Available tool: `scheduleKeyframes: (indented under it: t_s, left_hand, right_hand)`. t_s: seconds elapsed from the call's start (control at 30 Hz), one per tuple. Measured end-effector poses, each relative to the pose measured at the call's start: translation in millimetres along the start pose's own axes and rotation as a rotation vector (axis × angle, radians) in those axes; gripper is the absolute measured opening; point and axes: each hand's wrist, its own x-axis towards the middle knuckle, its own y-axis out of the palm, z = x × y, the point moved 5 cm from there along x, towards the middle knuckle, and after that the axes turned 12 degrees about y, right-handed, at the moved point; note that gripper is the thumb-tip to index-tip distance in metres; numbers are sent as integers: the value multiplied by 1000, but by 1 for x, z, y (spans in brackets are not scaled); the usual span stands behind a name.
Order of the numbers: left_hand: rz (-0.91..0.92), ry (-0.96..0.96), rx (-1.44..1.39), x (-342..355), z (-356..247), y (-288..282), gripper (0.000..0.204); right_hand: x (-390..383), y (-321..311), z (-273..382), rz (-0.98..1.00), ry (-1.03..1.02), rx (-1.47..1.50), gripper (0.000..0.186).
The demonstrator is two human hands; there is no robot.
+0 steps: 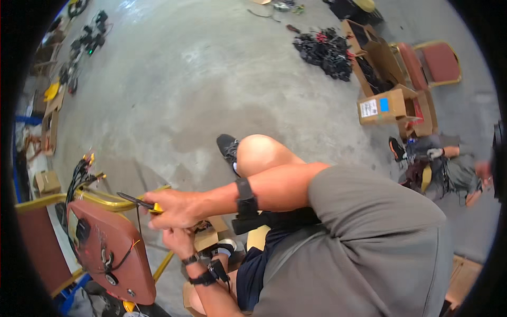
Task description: Strip and repair electrical wires using a wire stripper tool.
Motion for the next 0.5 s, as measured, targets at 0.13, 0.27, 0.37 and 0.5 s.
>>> scheduleKeyframes:
  t_s: [0.13,0.27,0.37,0.5]
  left_hand:
    - [19,150,48,-40,-44,-14,23]
    - [53,236,44,-66,-56,0,25]
    - [53,275,36,-76,-55,3,24]
    - [83,328,34,-88,-51,1,22]
  right_hand:
    - [1,-6,14,-110,-217,-7,49]
    - [1,3,9,-54,-266,-25,50]
    - [2,9,2,-106,-302,-163,46]
    - [-3,6,12,-289,-542,-283,41]
